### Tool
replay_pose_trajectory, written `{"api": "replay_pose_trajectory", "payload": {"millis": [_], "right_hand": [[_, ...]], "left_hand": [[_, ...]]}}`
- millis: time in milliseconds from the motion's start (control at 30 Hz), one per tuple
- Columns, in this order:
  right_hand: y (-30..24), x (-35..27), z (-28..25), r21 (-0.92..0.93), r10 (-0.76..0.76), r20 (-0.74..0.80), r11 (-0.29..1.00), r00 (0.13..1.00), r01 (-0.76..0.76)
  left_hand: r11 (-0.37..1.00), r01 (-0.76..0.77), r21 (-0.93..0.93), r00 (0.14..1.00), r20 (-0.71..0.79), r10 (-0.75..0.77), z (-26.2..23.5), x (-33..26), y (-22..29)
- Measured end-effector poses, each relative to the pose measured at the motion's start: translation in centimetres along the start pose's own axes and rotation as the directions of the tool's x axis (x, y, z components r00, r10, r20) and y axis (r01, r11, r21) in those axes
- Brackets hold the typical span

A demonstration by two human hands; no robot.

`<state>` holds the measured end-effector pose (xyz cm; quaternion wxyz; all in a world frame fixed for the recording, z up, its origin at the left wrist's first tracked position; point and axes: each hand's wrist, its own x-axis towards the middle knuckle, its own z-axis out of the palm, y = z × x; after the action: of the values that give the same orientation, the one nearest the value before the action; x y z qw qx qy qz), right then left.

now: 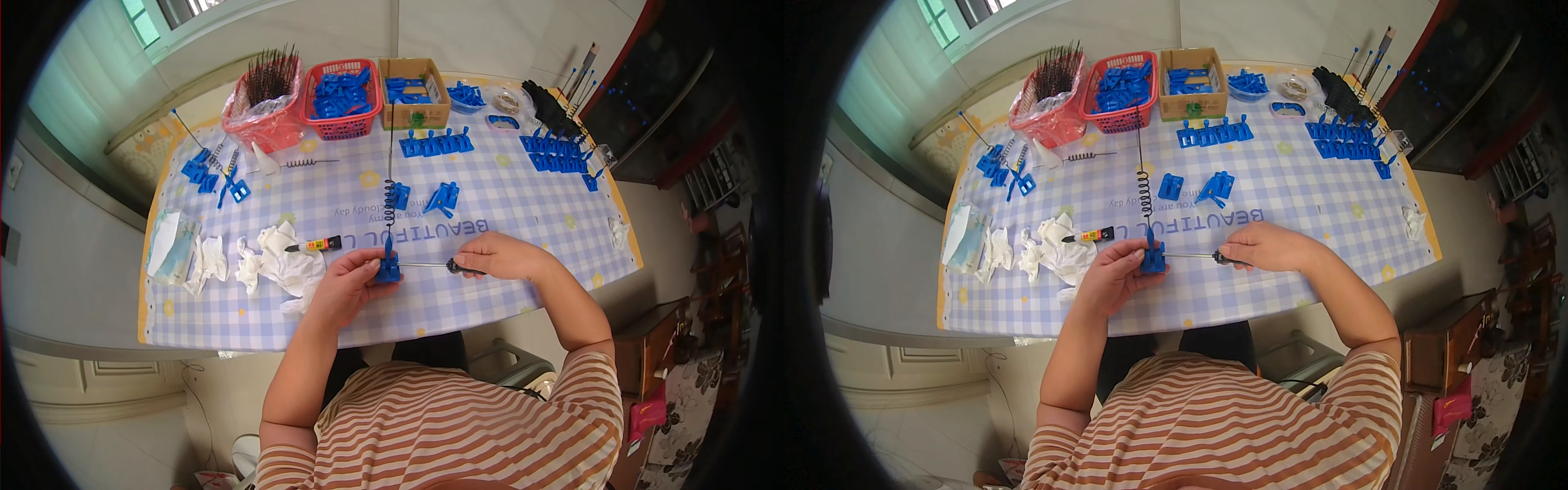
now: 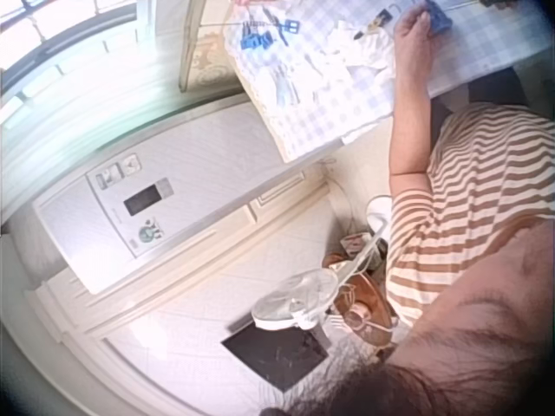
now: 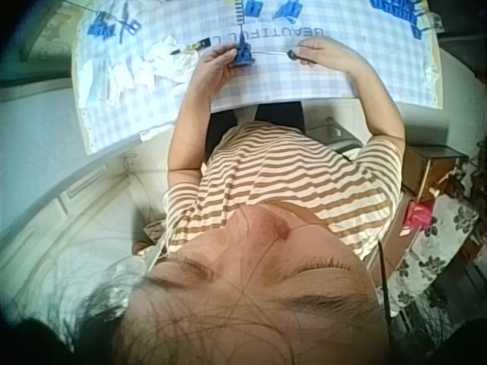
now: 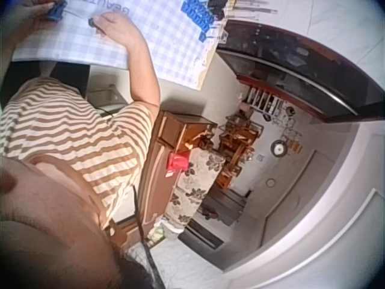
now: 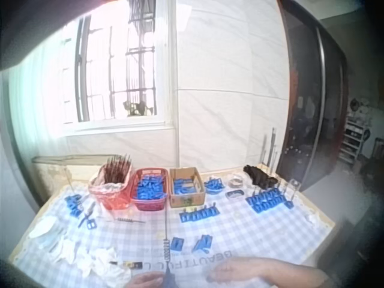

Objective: The person assembles a blue plastic component with a spring and a long black rod, securing it with a small screw using a screwdriver.

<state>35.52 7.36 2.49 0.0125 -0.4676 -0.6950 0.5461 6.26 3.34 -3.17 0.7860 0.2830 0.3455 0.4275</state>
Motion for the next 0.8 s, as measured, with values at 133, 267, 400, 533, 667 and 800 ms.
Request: {"api": "replay_pose_trajectory", "payload": {"millis": [133, 267, 400, 533, 667, 800], "right_hand": [[-0.2, 0.0, -0.1, -0.073, -0.116, -0.065, 0.991, 0.991, 0.111], [-0.4, -0.1, 0.1, -0.125, -0.182, -0.073, 0.977, 0.981, 0.172], [-0.6, -0.1, 0.2, -0.205, -0.224, -0.093, 0.958, 0.97, 0.202], [-2.0, -0.5, 0.3, 0.021, -0.001, 0.0, 1.0, 1.0, 0.001], [-0.8, 0.0, 0.0, 0.092, -0.025, -0.015, 0.995, 1.0, 0.026], [-0.1, 0.2, -0.4, -0.082, -0.034, -0.026, 0.996, 0.999, 0.031]], "left_hand": [[1.0, -0.005, 0.007, 1.0, 0.007, 0.005, 0.1, 0.0, 0.1], [1.0, 0.001, 0.006, 1.0, 0.003, -0.001, 0.1, 0.0, 0.1], [1.0, -0.007, 0.0, 1.0, 0.011, 0.007, -0.1, 0.0, 0.0], [1.0, -0.008, 0.0, 1.0, 0.015, 0.008, -0.1, -0.1, -0.1], [1.0, -0.011, 0.004, 1.0, 0.015, 0.011, -0.1, 0.0, -0.1], [1.0, -0.01, 0.008, 1.0, 0.01, 0.01, 0.0, 0.0, 0.0]]}}
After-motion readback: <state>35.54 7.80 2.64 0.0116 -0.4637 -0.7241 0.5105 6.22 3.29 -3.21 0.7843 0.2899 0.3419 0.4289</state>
